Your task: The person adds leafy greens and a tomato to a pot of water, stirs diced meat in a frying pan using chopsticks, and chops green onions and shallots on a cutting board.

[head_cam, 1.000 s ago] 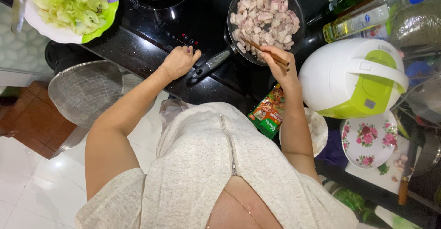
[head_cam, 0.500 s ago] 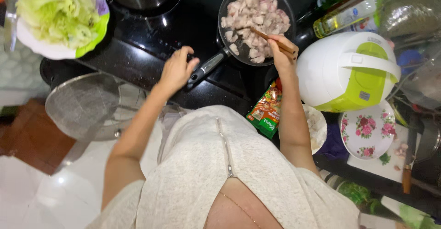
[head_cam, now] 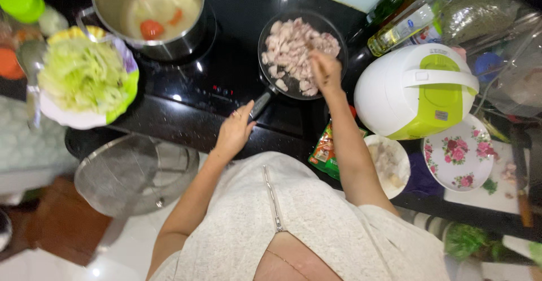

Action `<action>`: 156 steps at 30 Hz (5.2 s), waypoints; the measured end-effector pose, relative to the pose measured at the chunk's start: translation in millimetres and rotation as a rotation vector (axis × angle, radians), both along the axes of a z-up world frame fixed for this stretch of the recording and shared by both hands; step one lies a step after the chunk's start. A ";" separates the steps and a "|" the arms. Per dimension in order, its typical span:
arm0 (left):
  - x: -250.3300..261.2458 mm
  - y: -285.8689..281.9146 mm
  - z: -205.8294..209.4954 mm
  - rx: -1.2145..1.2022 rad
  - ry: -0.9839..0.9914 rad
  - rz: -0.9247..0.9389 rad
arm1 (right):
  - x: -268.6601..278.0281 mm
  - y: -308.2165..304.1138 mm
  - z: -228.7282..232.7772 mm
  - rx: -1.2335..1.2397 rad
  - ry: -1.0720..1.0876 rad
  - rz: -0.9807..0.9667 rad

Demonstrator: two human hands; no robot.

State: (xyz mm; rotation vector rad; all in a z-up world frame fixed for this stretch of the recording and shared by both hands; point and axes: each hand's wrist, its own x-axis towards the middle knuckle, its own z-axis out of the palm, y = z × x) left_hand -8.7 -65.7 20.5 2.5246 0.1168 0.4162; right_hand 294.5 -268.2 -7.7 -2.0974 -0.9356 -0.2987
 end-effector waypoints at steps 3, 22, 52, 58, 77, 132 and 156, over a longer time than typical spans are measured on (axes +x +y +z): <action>2.8 1.2 -4.6 0.014 0.069 -0.020 | -26.0 -3.7 35.8 -0.062 0.133 0.170; 11.2 37.9 -7.5 -0.176 0.178 -0.245 | -39.4 0.6 98.0 0.162 0.797 -0.530; 41.8 79.4 -46.2 -1.375 0.739 -0.315 | -99.9 41.7 28.9 -0.145 0.190 -0.224; 44.9 84.8 -41.8 -1.366 0.746 -0.357 | -79.5 -17.3 42.3 -0.020 0.141 -0.314; 47.4 84.6 -36.9 -1.318 0.769 -0.364 | -86.8 -6.7 124.5 0.081 0.599 -0.600; 51.7 91.9 -69.5 -1.368 0.720 -0.355 | -69.4 126.1 83.5 0.192 0.768 -0.356; 42.1 79.2 -38.6 -1.233 0.745 -0.325 | 6.5 62.8 85.9 0.260 0.543 -0.642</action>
